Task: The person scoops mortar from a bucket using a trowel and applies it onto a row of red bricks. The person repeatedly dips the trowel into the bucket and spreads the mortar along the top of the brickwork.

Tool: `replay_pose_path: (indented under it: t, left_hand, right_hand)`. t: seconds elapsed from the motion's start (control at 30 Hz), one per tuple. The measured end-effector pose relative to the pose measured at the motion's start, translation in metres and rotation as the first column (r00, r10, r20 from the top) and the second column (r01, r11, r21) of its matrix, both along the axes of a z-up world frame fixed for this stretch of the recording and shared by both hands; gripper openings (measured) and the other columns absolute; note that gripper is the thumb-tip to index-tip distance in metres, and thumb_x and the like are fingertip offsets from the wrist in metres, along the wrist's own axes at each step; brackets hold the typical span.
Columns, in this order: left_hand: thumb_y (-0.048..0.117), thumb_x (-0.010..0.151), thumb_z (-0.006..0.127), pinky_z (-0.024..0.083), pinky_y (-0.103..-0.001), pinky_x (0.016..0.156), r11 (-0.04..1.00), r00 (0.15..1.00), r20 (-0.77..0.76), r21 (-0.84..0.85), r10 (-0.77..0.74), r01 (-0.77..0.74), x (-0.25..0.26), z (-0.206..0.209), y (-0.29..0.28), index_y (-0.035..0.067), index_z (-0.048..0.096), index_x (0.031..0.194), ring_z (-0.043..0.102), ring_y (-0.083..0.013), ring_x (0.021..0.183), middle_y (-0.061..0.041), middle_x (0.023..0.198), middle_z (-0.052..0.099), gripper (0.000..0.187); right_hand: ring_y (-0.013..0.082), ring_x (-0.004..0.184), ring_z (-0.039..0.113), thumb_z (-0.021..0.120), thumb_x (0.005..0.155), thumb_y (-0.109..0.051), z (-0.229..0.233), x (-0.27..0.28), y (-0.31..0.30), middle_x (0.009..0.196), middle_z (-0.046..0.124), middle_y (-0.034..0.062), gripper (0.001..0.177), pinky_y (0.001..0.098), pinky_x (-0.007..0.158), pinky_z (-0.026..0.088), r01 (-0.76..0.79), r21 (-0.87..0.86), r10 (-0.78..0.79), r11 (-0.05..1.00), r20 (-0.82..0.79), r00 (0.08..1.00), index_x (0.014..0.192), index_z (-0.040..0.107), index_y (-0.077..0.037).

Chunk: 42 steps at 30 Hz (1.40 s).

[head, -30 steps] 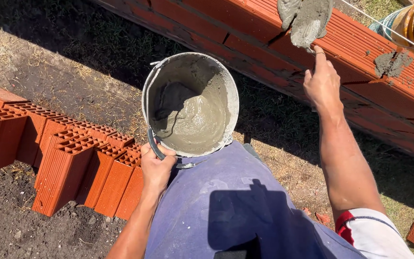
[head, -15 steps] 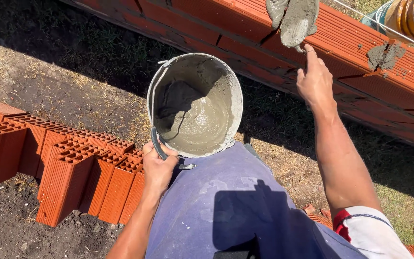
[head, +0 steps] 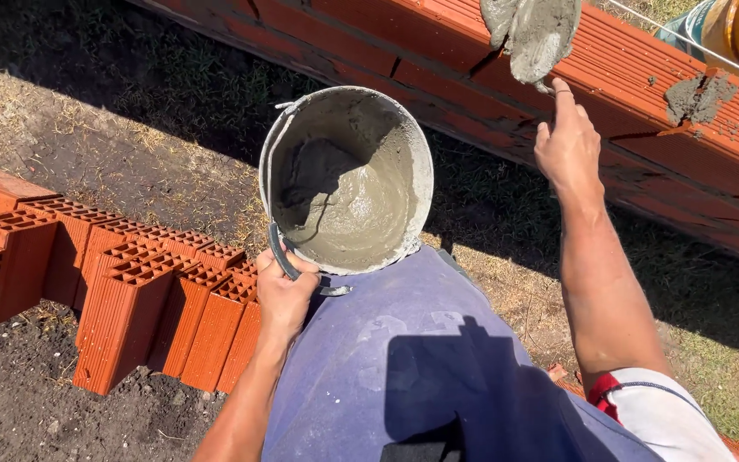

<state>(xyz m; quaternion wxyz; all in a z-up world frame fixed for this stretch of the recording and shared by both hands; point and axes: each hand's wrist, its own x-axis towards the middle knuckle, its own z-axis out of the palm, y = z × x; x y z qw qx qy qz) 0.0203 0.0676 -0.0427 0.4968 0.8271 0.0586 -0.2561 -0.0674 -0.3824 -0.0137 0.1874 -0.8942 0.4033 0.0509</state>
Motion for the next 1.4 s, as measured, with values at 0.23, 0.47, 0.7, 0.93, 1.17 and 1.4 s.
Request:
replay_pose_path:
  t: [0.23, 0.47, 0.7, 0.93, 1.17, 1.4]
  left_hand:
    - [0.002, 0.069, 0.070, 0.044, -0.026, 0.102, 1.000, 1.000, -0.006, 0.006, -0.024, 0.024, -0.004, 0.010, -0.009, 0.016, 0.075, 0.074, 0.059, -0.0123, 0.110, -0.002, 0.114, 0.051, 0.016]
    - [0.005, 0.073, 0.069, 0.042, -0.024, 0.101, 0.999, 0.999, 0.022, -0.031, 0.035, -0.034, -0.007, -0.001, -0.014, 0.016, 0.071, 0.073, 0.059, -0.0115, 0.110, -0.001, 0.119, 0.055, 0.011]
    - [0.005, 0.068, 0.072, 0.045, -0.027, 0.101, 0.999, 0.999, -0.012, 0.002, 0.040, -0.040, -0.004, -0.001, -0.014, 0.016, 0.074, 0.073, 0.061, -0.0132, 0.109, 0.000, 0.114, 0.053, 0.012]
    - [0.004, 0.066, 0.071, 0.043, -0.033, 0.100, 0.999, 0.999, 0.035, -0.032, -0.015, 0.016, -0.004, -0.012, -0.013, 0.012, 0.072, 0.074, 0.057, -0.0235, 0.111, -0.008, 0.118, 0.055, 0.011]
    - [0.005, 0.069, 0.071, 0.040, -0.028, 0.107, 0.999, 0.998, 0.040, -0.012, -0.041, 0.042, -0.005, -0.002, -0.020, 0.017, 0.075, 0.074, 0.058, -0.0129, 0.113, 0.000, 0.112, 0.051, 0.014]
    - [0.003, 0.067, 0.069, 0.044, -0.027, 0.102, 0.999, 0.999, 0.032, 0.023, -0.029, 0.028, -0.014, 0.006, -0.018, 0.018, 0.075, 0.071, 0.060, -0.0119, 0.110, 0.000, 0.113, 0.052, 0.016]
  right_hand:
    - [0.0567, 0.099, 0.059, 0.056, 0.100, -0.008, 0.015, 0.053, 0.017, 0.122, 0.058, 0.0318, 0.059, 0.0644, 0.083, 0.044, -0.050, -0.043, 0.054, 0.998, 0.107, 0.993, 0.154, 0.033, -0.012]
    - [0.0490, 0.104, 0.059, 0.054, 0.101, -0.007, 0.021, 0.050, 0.012, 0.120, 0.058, 0.0275, 0.060, 0.0599, 0.088, 0.044, -0.001, 0.083, 0.006, 0.997, -0.056, 0.998, 0.156, 0.032, -0.016]
    - [0.0560, 0.113, 0.054, 0.058, 0.097, -0.010, 0.001, -0.038, -0.028, 0.129, 0.059, 0.0353, 0.059, 0.0592, 0.092, 0.041, 0.043, -0.057, -0.036, 0.997, 0.118, 0.992, 0.152, 0.038, -0.003]
    - [0.0564, 0.121, 0.052, 0.056, 0.099, -0.007, 0.003, -0.040, -0.025, 0.132, 0.056, 0.0359, 0.060, 0.0626, 0.101, 0.039, 0.158, 0.030, -0.158, 0.987, -0.008, 0.987, 0.156, 0.037, -0.010]
    - [0.0488, 0.111, 0.056, 0.053, 0.102, -0.007, 0.037, 0.030, 0.007, 0.129, 0.055, 0.0292, 0.060, 0.0604, 0.096, 0.042, 0.103, 0.105, -0.096, 0.989, -0.068, 0.993, 0.157, 0.032, -0.017]
    - [0.0548, 0.106, 0.057, 0.053, 0.103, -0.007, 0.045, 0.036, 0.018, 0.124, 0.056, 0.0346, 0.059, 0.0626, 0.093, 0.041, 0.050, 0.049, -0.051, 0.998, 0.019, 0.999, 0.158, 0.030, -0.012]
